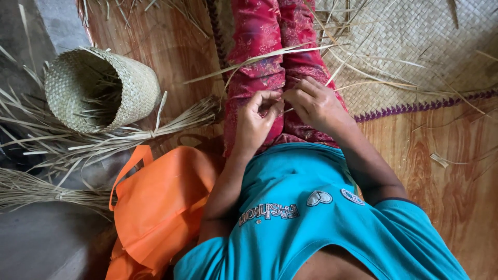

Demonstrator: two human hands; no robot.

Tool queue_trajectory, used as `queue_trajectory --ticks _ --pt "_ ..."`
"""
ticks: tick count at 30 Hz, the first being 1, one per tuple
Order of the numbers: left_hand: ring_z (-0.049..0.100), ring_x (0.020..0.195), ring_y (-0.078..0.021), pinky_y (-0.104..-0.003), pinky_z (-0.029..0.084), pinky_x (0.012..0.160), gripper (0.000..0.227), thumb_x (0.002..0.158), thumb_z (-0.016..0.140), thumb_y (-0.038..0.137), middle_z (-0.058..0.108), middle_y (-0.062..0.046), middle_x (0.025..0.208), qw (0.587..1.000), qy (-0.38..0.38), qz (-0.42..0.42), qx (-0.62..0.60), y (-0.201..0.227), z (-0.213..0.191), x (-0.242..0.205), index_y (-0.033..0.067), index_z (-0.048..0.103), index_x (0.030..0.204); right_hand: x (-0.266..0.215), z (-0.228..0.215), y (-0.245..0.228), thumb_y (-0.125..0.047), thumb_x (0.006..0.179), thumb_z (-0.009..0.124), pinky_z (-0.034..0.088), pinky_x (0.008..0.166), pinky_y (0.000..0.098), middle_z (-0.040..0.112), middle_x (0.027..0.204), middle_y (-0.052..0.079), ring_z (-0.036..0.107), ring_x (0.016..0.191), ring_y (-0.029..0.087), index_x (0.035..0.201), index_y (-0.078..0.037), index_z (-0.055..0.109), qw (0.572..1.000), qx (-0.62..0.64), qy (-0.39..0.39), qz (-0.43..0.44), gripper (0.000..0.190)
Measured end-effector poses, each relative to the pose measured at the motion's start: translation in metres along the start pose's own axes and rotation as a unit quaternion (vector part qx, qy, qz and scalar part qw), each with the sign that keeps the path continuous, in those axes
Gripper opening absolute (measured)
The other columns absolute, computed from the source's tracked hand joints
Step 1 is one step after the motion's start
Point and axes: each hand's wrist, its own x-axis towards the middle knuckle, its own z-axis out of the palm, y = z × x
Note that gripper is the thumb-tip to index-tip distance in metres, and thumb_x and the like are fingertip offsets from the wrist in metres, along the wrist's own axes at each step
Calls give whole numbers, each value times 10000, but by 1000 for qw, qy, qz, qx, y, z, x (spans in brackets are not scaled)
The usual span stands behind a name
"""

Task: Weaving a fan using dried plant fibers while sitting on the floor

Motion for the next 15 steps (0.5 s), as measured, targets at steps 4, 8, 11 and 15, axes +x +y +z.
queue_trajectory --ticks 4,8,11,15 --pt "764 805 -204 -317 608 755 96 870 804 170 778 -25 858 981 106 100 132 -18 15 2 183 779 962 -1 8 1 -74 1026 581 506 620 446 557 842 156 588 717 340 926 6 664 999 -36 -4 -3 153" --pt "727 740 -196 -324 590 729 134 833 791 152 740 21 823 955 141 145 215 -44 23 4 213 763 948 -5 15 8 -84 959 606 476 592 434 522 806 120 565 708 316 845 -21 599 996 -78 -31 -3 131" --pt "720 723 -226 -353 584 718 153 810 792 166 733 5 809 943 157 155 251 -55 22 1 214 743 946 6 15 -1 -74 958 563 463 582 442 496 767 107 563 695 323 829 -40 581 994 -103 -41 -11 135" --pt "727 755 -273 -388 577 749 198 792 789 162 735 -33 812 936 137 189 265 -59 19 4 175 717 976 11 10 -11 -91 913 550 468 569 387 526 742 60 589 691 274 809 -103 571 985 -160 -71 -6 107"
